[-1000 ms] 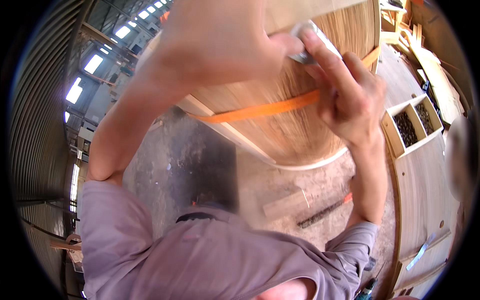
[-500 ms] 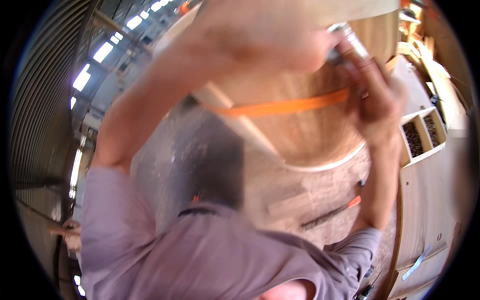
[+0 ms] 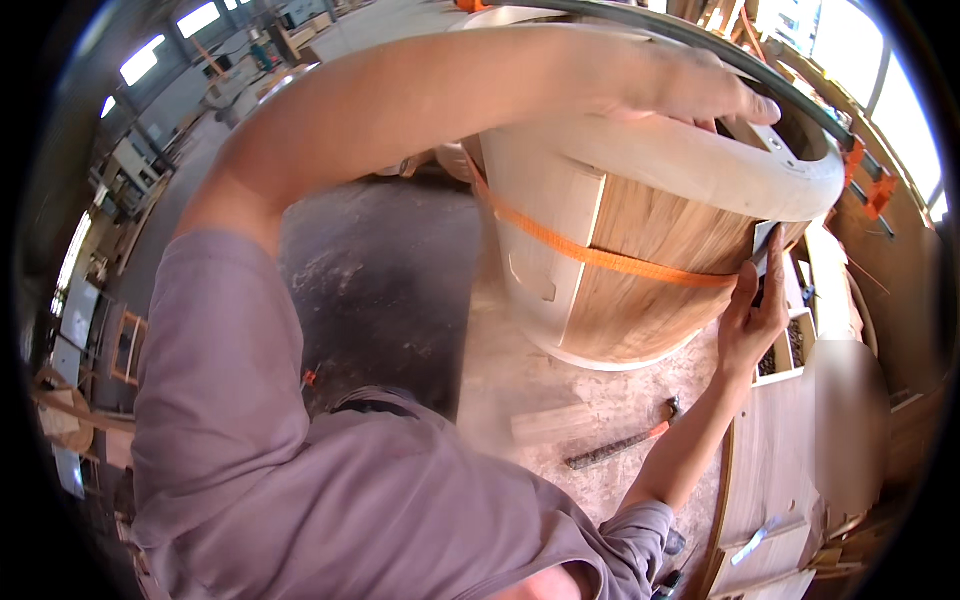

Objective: The person assembles a wooden barrel by fitting curved staves into a circular frame secured with an orange strap. They use a hammer to tap the staves into place, a chisel to trim edges, and a clamp to hold the structure. The person repeatedly rotates the barrel and adjusts the staves to ensure a tight fit.

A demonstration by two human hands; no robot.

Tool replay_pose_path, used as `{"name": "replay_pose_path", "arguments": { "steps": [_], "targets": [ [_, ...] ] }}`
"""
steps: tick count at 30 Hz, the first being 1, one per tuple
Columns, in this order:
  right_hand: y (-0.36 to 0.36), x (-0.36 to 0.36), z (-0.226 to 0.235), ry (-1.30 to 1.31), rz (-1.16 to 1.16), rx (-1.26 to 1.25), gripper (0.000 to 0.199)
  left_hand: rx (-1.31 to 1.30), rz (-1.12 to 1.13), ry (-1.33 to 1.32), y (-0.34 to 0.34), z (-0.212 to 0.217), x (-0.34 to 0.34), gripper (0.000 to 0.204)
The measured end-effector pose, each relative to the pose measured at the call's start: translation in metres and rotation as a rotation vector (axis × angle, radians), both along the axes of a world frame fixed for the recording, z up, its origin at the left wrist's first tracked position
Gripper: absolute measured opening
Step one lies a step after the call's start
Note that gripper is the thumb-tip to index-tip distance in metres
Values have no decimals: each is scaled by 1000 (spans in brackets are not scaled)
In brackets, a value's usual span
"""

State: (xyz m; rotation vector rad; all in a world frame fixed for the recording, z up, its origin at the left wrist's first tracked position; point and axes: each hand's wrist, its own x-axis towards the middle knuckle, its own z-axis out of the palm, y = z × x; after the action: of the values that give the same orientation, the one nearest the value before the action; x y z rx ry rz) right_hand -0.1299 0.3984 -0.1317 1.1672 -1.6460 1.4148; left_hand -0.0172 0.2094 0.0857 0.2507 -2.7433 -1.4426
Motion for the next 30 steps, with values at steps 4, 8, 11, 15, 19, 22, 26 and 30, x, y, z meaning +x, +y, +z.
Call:
{"name": "replay_pose_path", "arguments": {
  "steps": [4, 8, 11, 15, 19, 22, 26, 30],
  "targets": [
    [5, 7, -5, -213, 8, 47, 55, -184, -203, 50, -1, -10, -6, 81],
    [6, 13, -13, -364, 75, 22, 51, -621, -340, 33, 3, -12, -7, 58],
    [0, 17, -13, -401, -48, 28, 52, -994, -384, 35, 13, -3, -1, 34],
    [-15, 29, -8, -410, -95, -105, 51, -998, -510, 108, 23, 6, -1, 23],
    [-20, 62, 0, -405, -370, -78, 47, -1050, -608, 254, 9, 2, 2, 36],
    [-23, 97, 2, -280, -344, -131, 55, -918, -512, 162, 5, -4, 20, 45],
    [-30, 152, 0, -79, -351, -140, 63, -871, -457, 128, -6, 0, 81, 51],
    [-30, 194, 2, -114, -366, -138, 64, -831, -468, 59, -15, 7, 119, 61]
  ]
}}
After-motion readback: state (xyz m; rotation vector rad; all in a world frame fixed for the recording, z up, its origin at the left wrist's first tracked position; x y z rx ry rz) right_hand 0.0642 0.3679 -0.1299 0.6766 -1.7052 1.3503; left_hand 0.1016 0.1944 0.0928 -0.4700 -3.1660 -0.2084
